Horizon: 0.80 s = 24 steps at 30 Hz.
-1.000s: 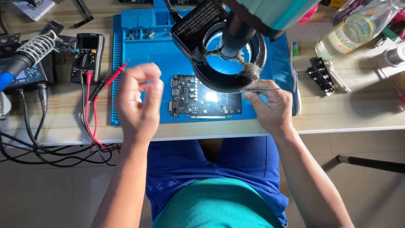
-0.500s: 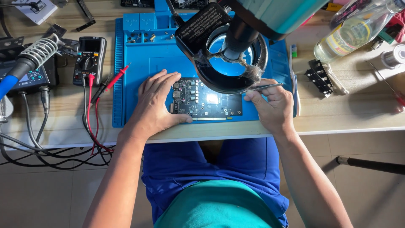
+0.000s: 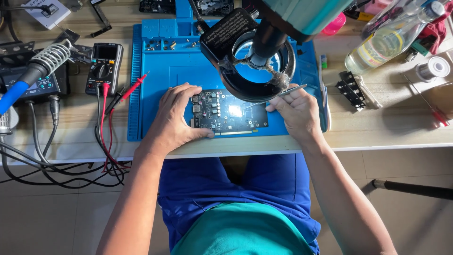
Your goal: Using a hot air rework station and tweezers to reflow or replace components on a circuit board.
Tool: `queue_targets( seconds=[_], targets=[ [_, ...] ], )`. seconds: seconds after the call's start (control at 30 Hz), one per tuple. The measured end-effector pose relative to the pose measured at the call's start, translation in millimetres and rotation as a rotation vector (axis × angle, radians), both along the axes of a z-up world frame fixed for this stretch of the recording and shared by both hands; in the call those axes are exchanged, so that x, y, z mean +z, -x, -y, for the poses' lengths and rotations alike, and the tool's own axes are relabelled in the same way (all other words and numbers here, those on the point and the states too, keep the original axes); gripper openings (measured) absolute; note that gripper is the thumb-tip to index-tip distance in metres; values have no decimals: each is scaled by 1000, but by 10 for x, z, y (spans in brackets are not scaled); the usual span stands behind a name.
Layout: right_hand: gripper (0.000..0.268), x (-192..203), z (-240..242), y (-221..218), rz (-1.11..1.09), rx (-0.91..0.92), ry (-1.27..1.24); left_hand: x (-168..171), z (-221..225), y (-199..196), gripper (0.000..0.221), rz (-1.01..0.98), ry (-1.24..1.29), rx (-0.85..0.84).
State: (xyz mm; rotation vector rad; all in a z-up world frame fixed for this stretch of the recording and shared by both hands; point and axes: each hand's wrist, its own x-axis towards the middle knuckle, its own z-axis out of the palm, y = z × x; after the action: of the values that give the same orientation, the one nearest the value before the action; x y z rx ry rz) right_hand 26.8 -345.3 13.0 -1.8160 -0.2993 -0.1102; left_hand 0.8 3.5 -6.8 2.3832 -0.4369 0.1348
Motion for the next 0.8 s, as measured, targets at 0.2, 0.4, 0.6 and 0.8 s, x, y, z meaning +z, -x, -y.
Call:
queue_targets(
  seconds=[0.2,0.4,0.6,0.8],
  targets=[
    [7,13,-15,-4,-42,-20,-35,-27,-5,15,119,17,40,-8],
    [7,48,-25,-5,-66,-34,-50,-124,-56,-35,114,12,12,-17],
    [8,-42,11,-29,-78,-46,-24,-98,-82,-78,111,16,-29,-23],
    [10,-76,60,-57,-59,-31,-17,29,-138,-35,109,10,-16,-32]
  ],
)
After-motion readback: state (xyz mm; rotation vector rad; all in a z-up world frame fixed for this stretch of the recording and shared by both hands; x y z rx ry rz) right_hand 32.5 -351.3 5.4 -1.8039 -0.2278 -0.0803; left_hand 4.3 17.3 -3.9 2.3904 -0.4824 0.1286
